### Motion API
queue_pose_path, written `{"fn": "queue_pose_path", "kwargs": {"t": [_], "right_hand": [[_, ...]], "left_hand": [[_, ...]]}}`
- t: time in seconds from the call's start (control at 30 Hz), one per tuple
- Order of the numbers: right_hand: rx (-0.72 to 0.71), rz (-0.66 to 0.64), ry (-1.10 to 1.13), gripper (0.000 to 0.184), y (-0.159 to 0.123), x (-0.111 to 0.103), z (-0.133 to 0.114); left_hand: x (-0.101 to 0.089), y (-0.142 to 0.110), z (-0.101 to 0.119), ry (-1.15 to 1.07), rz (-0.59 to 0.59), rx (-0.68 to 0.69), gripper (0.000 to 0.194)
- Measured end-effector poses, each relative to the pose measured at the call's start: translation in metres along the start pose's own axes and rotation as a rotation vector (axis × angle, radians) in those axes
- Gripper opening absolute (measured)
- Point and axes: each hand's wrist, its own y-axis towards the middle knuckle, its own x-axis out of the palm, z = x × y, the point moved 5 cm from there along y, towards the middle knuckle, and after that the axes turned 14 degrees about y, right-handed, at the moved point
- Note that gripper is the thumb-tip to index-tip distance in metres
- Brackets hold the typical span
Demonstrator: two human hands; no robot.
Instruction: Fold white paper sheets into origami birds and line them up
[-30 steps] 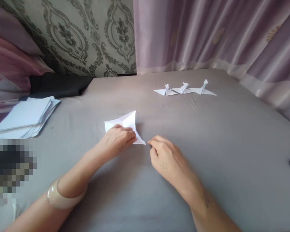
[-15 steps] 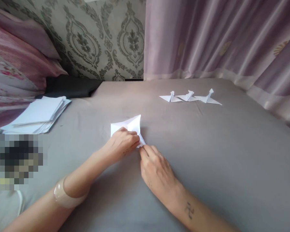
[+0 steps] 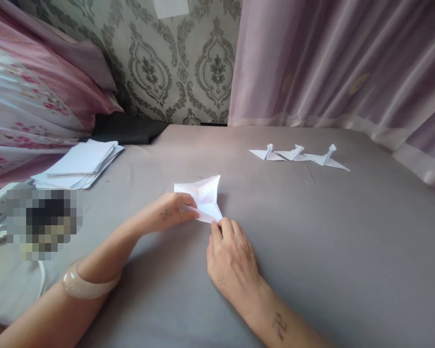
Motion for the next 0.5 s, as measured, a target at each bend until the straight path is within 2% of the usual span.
{"fn": "queue_pose_path", "kwargs": {"t": [0.3,0.5], "right_hand": [[0.033,-0.079,0.013,0.038,0.003,0.0,0.002],[0.022,-0.127,-0.014,0.039,0.009,0.001,-0.001]], "left_hand": [[0.009,0.004,-0.013,-0.103,-0.011,-0.072,0.027],[0.01,0.006,-0.014,-0.139,-0.04,-0.097,0.03]]}}
